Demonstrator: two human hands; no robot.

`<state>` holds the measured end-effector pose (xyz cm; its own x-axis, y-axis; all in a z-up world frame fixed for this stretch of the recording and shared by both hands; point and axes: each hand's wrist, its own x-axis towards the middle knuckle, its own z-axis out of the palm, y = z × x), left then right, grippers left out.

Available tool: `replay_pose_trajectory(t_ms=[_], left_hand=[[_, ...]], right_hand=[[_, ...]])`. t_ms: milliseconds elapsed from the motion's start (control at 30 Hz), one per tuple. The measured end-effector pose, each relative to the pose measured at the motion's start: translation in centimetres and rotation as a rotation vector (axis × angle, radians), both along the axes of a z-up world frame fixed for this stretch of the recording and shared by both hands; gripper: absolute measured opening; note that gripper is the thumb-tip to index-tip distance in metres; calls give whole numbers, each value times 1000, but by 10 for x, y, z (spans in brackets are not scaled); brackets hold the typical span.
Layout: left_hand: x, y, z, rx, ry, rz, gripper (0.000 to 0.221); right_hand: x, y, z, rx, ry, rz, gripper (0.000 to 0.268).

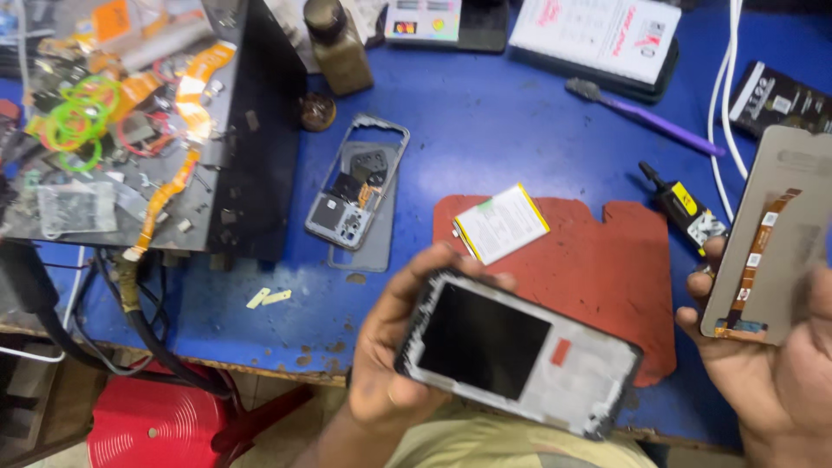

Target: The person applies adhesive to the edges of a smartphone frame, places a new screen assembly into the frame, and installs a battery. They then connect the battery ribbon cable and attach the back cover, completing the reassembly of the device.

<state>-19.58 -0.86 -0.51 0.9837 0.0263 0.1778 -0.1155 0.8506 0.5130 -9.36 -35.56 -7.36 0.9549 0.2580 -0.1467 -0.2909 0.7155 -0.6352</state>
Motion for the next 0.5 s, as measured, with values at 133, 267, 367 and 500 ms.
replay_pose_trajectory(t_ms=[133,267,367,500], left_hand=[[-4,-1,18,62,22,-65,104],[0,0,20,147,16,-32,103],[8,-3,15,227,54,51,105],[12,-5,9,315,89,125,107]], right_hand=[[7,7,9,-321,16,-65,61],[-2,12,34,-196,-120,47,75],[-4,18,54,153,-78,118,65],[-29,48,82,-807,-867,46,69]])
